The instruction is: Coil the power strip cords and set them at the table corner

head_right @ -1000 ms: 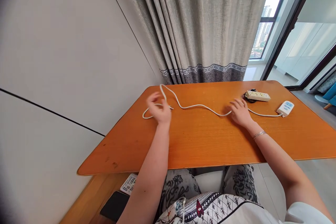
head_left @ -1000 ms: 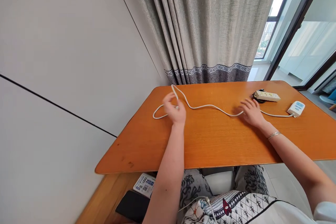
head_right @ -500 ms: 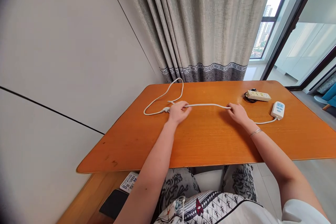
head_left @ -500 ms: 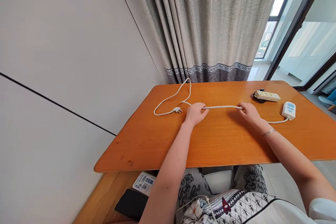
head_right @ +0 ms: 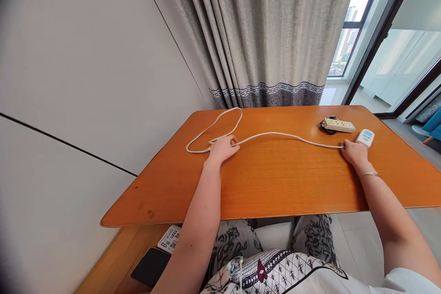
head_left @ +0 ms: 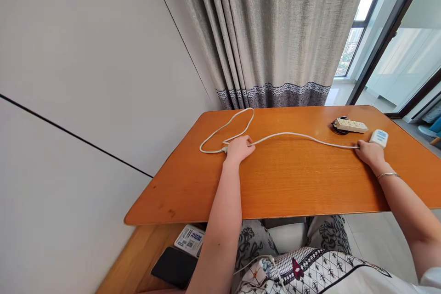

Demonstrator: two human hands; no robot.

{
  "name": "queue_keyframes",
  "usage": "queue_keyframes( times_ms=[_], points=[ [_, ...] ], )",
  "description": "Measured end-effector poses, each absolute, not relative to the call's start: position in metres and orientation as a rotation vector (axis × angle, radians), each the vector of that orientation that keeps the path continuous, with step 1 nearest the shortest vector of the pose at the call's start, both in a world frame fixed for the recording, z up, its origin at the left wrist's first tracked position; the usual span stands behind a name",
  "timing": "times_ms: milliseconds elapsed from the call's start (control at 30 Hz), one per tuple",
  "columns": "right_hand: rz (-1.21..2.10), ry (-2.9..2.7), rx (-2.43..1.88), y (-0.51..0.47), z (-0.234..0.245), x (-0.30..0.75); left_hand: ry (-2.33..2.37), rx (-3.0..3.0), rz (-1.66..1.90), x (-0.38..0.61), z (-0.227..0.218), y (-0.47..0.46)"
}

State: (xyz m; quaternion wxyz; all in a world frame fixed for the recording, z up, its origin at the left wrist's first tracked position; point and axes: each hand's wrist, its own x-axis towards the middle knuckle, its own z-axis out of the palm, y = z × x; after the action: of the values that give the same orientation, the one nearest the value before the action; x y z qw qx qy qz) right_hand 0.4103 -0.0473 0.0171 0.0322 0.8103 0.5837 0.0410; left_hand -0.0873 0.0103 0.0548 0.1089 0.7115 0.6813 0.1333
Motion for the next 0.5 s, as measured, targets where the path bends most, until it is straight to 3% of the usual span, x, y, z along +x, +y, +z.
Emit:
queue_keyframes(
  times_ms=[100, 267, 500],
  points=[
    [-0.102, 1.698, 2.789, -0.044, 0.019, 0.450, 1.897, 2.141, 0.250, -0.085, 0.044, 0.015],
    [-0.422, 1.953, 2.806, -0.040, 0.030, 0.477, 2.023, 2.044, 0.241, -0.092, 0.036, 0.021],
    [-0.112, 2.152, 2.874, -0.001, 0.024, 0.448, 2.255, 1.895, 0.336, -0.099, 0.035, 0.023]
  ],
)
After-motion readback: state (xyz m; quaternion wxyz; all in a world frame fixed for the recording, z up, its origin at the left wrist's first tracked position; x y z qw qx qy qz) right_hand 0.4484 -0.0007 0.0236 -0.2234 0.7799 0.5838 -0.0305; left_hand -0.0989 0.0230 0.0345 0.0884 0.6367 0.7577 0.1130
